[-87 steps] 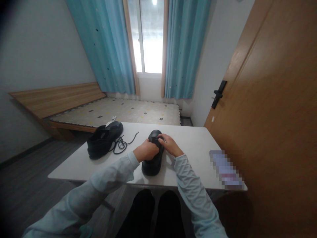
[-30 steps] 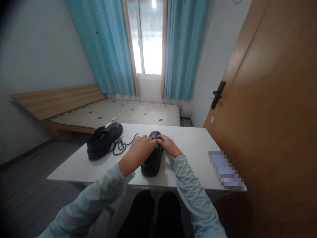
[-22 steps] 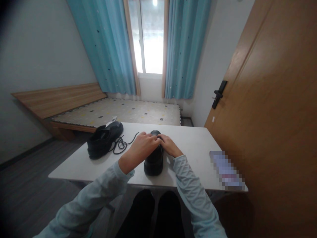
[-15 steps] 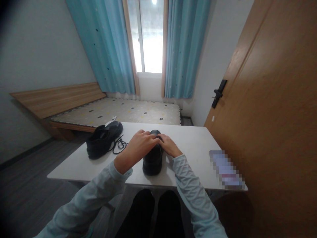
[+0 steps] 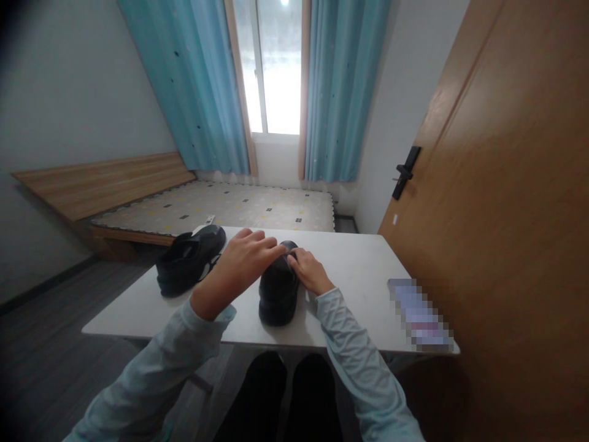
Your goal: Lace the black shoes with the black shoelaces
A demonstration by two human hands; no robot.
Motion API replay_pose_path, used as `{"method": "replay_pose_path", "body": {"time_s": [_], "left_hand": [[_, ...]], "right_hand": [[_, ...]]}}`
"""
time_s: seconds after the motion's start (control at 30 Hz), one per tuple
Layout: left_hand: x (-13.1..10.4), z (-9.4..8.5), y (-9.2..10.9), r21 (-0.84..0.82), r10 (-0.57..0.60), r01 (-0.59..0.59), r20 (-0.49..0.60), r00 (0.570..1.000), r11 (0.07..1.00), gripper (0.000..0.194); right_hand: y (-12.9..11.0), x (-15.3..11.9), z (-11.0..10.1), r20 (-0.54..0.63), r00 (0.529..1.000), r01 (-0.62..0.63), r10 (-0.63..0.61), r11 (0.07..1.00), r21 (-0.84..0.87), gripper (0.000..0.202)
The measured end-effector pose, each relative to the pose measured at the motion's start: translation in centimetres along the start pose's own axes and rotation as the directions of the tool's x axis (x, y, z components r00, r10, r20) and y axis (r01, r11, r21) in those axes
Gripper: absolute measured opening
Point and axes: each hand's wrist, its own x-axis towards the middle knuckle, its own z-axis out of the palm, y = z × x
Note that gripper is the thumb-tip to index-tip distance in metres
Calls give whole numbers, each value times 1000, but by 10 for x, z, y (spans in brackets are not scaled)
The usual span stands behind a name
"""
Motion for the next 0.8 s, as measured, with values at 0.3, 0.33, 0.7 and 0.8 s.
{"method": "replay_pose_path", "body": {"time_s": [0.3,0.33,0.7,0.8], "left_hand": [[-4,-29,-33,37,-168,175,-145,975,984,21],[-3,-33,-41,37,-205,214,-169,964,976,22],[-5,-46,-108,131,-547,640,-408,731,757,38],[-10,-23,-111,83,-614,710,-440,655,699,45]], "right_hand": [[-2,-1,-2,25,999,-25,26,999,-37,35],[-2,-1,-3,28,999,-25,26,999,-39,35],[-4,-2,-5,31,999,-16,17,999,-44,35],[-4,-2,-6,37,999,-19,21,999,-49,34]]}}
